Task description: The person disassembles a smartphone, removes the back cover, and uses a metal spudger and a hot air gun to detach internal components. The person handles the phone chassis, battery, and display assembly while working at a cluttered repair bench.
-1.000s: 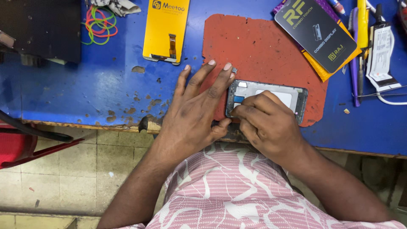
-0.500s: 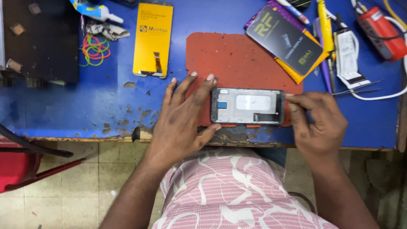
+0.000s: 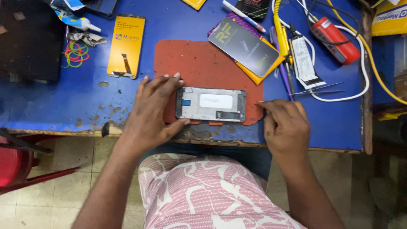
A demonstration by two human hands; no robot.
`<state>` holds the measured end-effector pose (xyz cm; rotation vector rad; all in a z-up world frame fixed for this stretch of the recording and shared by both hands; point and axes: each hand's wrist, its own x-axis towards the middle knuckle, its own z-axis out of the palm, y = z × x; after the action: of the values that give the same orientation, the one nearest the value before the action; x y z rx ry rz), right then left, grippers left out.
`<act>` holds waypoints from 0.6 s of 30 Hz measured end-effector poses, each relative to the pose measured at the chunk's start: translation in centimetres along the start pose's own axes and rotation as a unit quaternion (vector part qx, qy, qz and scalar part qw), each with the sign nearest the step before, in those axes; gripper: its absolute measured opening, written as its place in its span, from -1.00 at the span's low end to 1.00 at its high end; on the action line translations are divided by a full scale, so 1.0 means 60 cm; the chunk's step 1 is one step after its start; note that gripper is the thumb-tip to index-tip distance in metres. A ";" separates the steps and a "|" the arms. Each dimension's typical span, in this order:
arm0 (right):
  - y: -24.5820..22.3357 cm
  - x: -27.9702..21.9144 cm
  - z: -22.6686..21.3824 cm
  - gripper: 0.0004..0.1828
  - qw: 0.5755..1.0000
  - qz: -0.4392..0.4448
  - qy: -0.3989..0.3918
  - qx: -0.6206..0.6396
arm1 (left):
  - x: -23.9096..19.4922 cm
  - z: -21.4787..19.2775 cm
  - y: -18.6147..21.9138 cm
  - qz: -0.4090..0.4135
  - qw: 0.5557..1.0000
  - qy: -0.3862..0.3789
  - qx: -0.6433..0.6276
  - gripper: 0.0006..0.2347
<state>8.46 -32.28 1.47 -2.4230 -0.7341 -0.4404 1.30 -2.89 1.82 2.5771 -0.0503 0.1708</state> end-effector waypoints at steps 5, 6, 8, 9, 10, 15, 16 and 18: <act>0.003 0.004 -0.012 -0.76 0.999 -0.014 0.002 0.036 | -0.001 -0.002 0.006 0.019 1.000 0.020 0.004 -0.22; 0.007 0.003 -0.013 -0.76 0.999 -0.016 0.004 0.043 | 0.000 -0.001 0.008 0.021 0.999 0.027 0.005 -0.22; 0.013 0.000 -0.012 -0.77 0.998 -0.020 0.007 0.057 | -0.001 0.000 0.011 0.009 1.000 0.025 0.013 -0.22; 0.015 -0.003 -0.011 -0.78 0.997 -0.016 0.017 0.070 | -0.002 0.000 0.012 0.001 1.000 0.024 0.016 -0.21; 0.019 -0.007 -0.011 -0.79 0.996 -0.013 0.027 0.084 | -0.003 0.000 0.012 0.002 1.000 0.024 0.016 -0.21; 0.083 0.011 -0.044 -0.83 0.989 0.051 0.076 0.117 | -0.003 -0.001 0.007 0.016 0.999 0.030 0.008 -0.23; 0.111 0.030 -0.059 -0.84 0.989 0.089 0.089 0.072 | -0.002 -0.001 0.006 0.014 0.999 0.030 0.001 -0.23; 0.166 0.073 -0.090 -0.64 0.995 0.024 0.049 -0.083 | -0.002 0.000 0.006 0.010 0.999 0.032 -0.012 -0.24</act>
<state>17.05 -40.64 3.50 -2.5461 -0.6177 -0.6189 1.15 -3.16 2.00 2.5452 -0.0538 0.2589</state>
